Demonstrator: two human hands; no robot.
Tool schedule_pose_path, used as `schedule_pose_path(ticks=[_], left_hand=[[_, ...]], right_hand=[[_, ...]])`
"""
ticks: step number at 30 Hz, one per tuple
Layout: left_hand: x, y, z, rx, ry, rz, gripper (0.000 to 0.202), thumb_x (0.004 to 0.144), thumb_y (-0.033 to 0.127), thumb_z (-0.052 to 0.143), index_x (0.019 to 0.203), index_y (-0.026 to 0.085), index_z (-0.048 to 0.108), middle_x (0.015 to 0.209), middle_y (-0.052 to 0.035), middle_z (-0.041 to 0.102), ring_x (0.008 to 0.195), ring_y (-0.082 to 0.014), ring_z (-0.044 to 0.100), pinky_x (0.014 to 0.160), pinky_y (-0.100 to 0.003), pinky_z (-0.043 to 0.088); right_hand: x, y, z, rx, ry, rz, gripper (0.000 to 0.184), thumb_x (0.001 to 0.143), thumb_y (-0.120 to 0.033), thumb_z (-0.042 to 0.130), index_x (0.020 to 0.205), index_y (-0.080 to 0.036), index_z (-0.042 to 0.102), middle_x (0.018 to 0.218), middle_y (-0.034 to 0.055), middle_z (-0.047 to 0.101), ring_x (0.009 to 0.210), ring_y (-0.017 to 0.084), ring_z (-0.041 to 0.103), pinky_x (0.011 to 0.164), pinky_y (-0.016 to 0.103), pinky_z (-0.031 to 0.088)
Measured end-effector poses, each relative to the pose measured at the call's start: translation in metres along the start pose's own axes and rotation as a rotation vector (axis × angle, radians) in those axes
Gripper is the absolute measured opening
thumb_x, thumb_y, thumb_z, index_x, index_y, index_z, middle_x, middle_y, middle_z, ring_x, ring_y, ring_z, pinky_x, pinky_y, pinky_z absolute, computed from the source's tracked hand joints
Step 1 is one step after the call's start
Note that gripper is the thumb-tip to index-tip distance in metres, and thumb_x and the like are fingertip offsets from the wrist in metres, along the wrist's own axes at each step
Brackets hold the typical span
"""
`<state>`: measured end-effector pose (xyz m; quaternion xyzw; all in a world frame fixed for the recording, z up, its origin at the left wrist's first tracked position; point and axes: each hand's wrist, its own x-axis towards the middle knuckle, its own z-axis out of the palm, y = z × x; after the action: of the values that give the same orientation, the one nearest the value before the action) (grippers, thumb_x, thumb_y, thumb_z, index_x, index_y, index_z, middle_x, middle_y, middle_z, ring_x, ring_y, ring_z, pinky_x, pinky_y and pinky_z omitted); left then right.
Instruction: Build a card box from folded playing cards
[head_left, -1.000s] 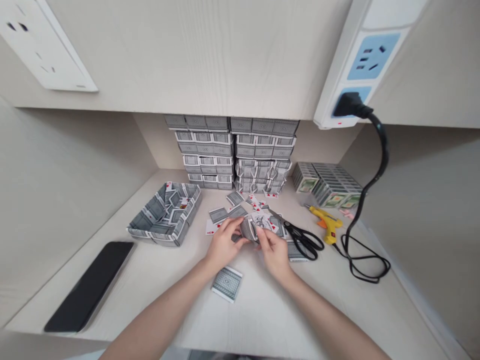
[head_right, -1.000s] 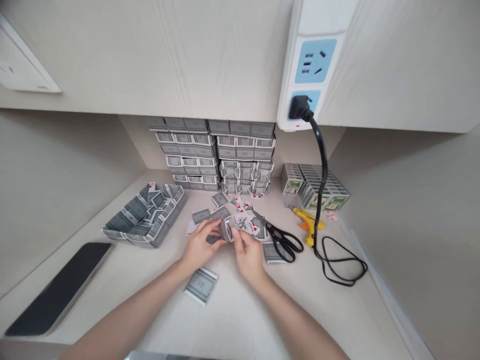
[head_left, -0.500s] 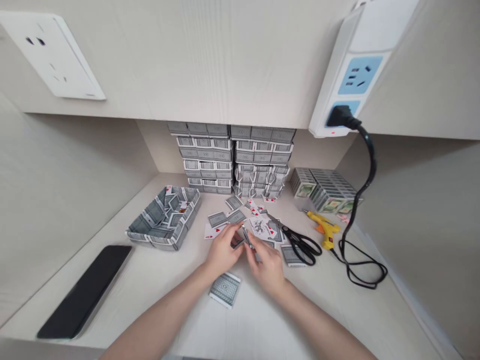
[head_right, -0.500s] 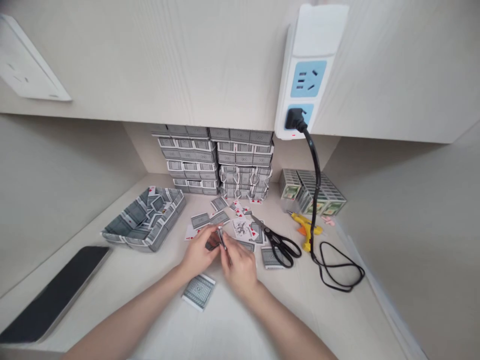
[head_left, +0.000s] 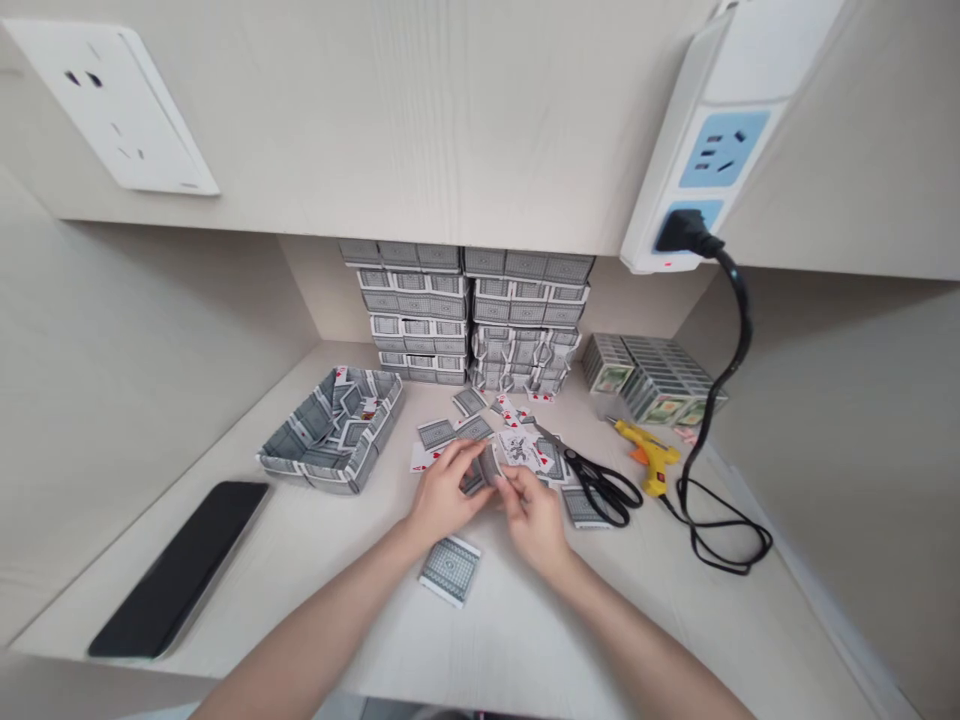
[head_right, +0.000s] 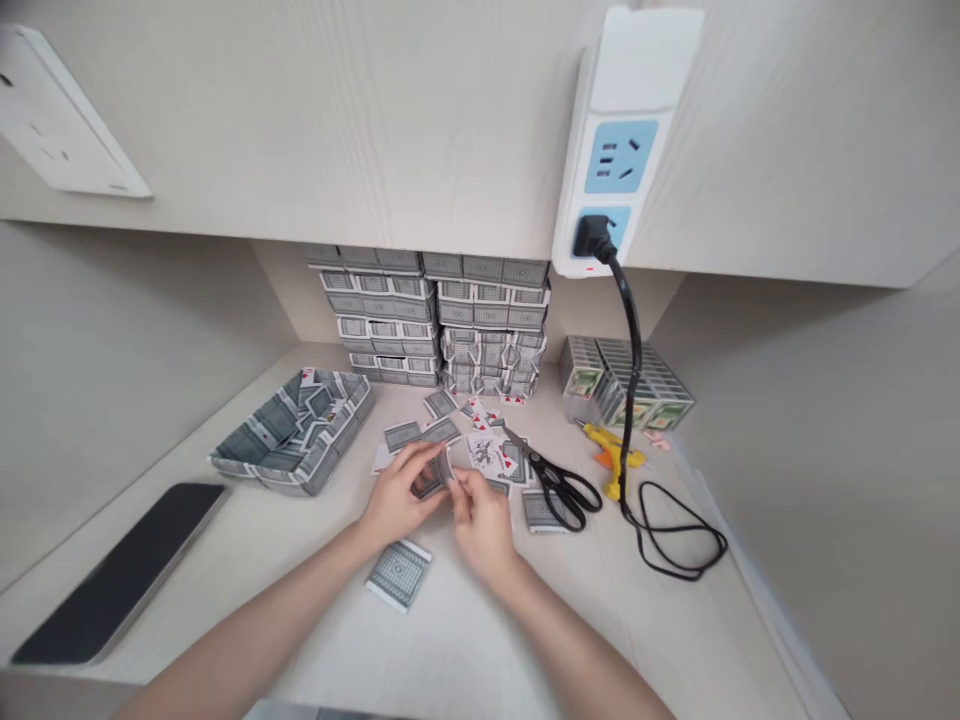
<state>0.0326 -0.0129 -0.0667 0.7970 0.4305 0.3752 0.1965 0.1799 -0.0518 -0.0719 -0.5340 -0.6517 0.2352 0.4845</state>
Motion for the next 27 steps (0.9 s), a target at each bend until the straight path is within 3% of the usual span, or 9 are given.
schedule_pose_path(ticks=[5,8,11,15,22,27], left_hand=[[0.002,0.001,-0.004,0.031,-0.044,0.073,0.054,0.07,0.029,0.061,0.122,0.025,0.046,0.114,-0.0079,0.047,0.097,-0.0184,0.053,0.082,-0.033,0.048],[0.002,0.005,-0.004,-0.002,-0.083,0.121,0.056,0.069,0.031,0.064,0.122,0.026,0.046,0.112,-0.0073,0.048,0.101,-0.0192,0.051,0.086,-0.034,0.046],[0.001,0.006,-0.005,-0.013,-0.118,0.141,0.059,0.066,0.039,0.066,0.121,0.026,0.048,0.11,-0.0067,0.051,0.101,-0.0194,0.051,0.087,-0.034,0.046],[0.001,0.003,-0.006,0.04,-0.097,0.205,0.059,0.067,0.045,0.064,0.12,0.024,0.049,0.111,-0.0072,0.054,0.103,-0.0193,0.052,0.09,-0.034,0.044],[0.003,0.009,-0.003,0.068,-0.113,0.279,0.058,0.07,0.045,0.06,0.122,0.022,0.047,0.108,-0.0096,0.056,0.1,-0.0209,0.053,0.088,-0.037,0.045],[0.002,0.009,-0.002,-0.053,-0.166,0.23,0.061,0.067,0.046,0.063,0.122,0.023,0.048,0.109,-0.0095,0.056,0.1,-0.0202,0.053,0.087,-0.036,0.045]], right_hand=[[0.009,0.009,0.0,0.337,-0.041,0.234,0.028,0.077,-0.04,0.053,0.094,-0.018,0.05,0.064,0.002,0.064,0.05,0.016,0.059,0.041,0.025,0.048],[0.012,0.013,-0.001,0.386,-0.079,0.294,0.032,0.079,-0.044,0.049,0.098,-0.019,0.05,0.058,-0.0016,0.058,0.038,0.012,0.048,0.034,0.022,0.041],[0.015,0.014,-0.004,0.339,-0.067,0.262,0.032,0.083,-0.047,0.04,0.092,-0.02,0.053,0.062,-0.0012,0.057,0.043,0.012,0.048,0.039,0.023,0.041],[0.018,0.015,-0.005,0.273,-0.038,0.151,0.031,0.082,-0.047,0.041,0.074,-0.019,0.053,0.063,-0.0014,0.054,0.059,0.014,0.051,0.055,0.024,0.043],[0.018,0.018,-0.006,0.112,0.015,0.164,0.04,0.083,-0.05,0.038,0.063,-0.019,0.053,0.053,-0.0014,0.052,0.05,0.014,0.048,0.048,0.024,0.039],[0.012,0.017,-0.01,0.041,-0.015,0.167,0.047,0.084,-0.051,0.036,0.049,-0.022,0.046,0.031,-0.0045,0.038,0.033,0.013,0.042,0.038,0.024,0.033]])
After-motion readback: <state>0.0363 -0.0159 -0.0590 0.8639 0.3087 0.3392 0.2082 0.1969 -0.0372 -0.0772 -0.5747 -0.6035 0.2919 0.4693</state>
